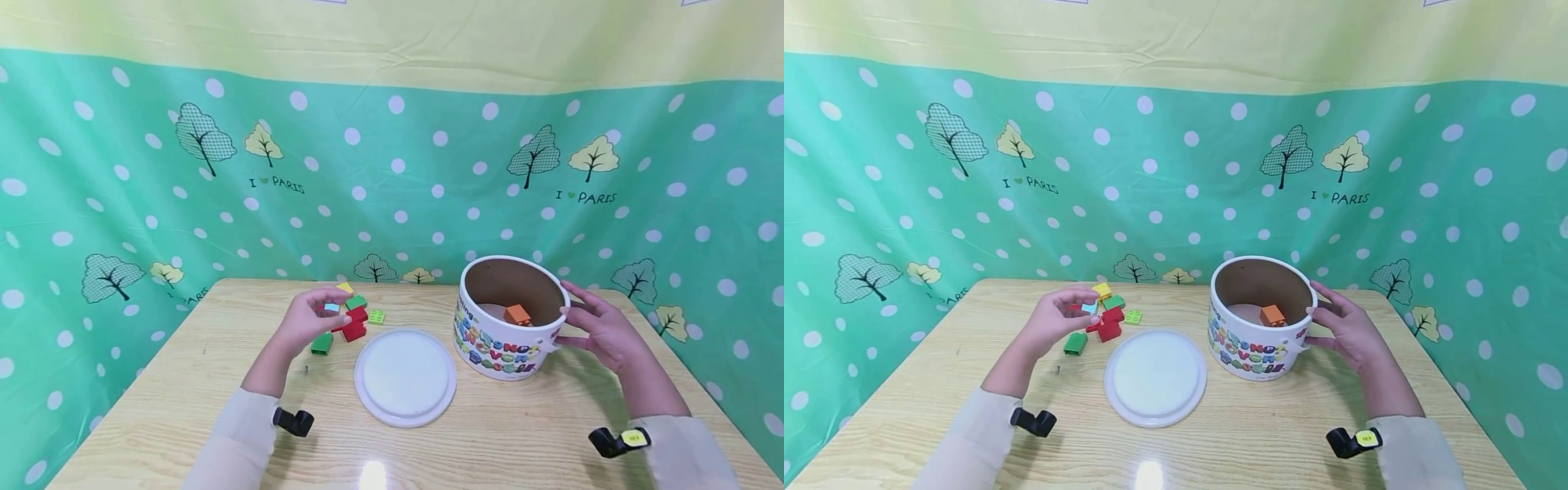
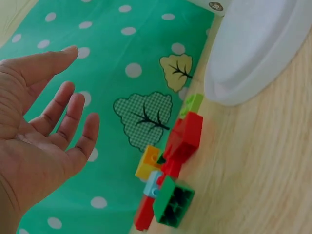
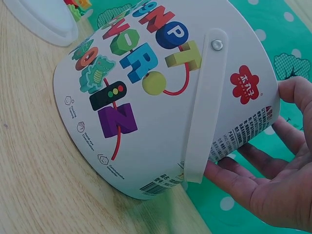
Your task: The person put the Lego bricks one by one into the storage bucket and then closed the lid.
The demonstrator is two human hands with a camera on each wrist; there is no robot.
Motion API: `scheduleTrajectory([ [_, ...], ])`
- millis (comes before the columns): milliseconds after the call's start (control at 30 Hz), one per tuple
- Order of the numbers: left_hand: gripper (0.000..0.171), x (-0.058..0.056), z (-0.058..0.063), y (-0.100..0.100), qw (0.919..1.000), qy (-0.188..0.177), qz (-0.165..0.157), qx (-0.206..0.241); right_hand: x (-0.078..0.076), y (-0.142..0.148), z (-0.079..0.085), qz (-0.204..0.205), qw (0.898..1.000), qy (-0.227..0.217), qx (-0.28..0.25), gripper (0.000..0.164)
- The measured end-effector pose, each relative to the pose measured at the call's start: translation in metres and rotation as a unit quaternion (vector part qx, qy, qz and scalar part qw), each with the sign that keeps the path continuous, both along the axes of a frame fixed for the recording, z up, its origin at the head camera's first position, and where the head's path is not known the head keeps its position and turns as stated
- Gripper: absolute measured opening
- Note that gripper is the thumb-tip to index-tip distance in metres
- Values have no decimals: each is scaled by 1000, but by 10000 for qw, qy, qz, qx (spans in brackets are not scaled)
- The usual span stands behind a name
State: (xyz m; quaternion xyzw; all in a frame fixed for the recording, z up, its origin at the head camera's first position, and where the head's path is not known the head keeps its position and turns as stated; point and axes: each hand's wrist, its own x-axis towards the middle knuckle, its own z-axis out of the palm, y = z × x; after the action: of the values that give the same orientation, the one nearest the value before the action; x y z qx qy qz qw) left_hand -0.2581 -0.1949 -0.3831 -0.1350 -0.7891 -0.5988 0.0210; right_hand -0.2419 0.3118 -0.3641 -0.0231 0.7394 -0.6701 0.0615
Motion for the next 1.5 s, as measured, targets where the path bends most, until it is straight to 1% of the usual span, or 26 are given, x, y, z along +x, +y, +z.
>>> scheduleTrajectory([
  [167,42,5,-9,-10,9995,-215,250,-29,1,0,0,-1,10000,6,-1,67],
  [400,44,8,-25,-23,9984,-274,495,38,1,0,0,24,10000,7,-6,68],
  [500,42,9,-32,-29,9975,-378,592,72,0,0,1,47,10000,7,-43,68],
  [567,42,9,-35,-32,9966,-484,665,41,0,-1,1,54,10000,16,-49,69],
  [733,47,8,-42,-40,9943,-634,804,-286,0,0,1,33,10000,20,-28,70],
  [900,48,8,-49,-43,9908,-966,815,-473,-1,0,0,6,10000,48,46,69],
  [1000,49,9,-52,-44,9891,-1101,805,-553,0,0,-2,8,10000,58,28,68],
  [1200,51,8,-56,-44,9907,-1048,653,-564,1,1,-3,1,9999,52,-88,68],
  [1333,53,6,-58,-46,9926,-954,483,-568,1,0,-2,-18,10000,67,24,68],
  [1500,56,4,-64,-49,9936,-925,339,-555,2,-1,-2,-39,9999,91,90,68],
])
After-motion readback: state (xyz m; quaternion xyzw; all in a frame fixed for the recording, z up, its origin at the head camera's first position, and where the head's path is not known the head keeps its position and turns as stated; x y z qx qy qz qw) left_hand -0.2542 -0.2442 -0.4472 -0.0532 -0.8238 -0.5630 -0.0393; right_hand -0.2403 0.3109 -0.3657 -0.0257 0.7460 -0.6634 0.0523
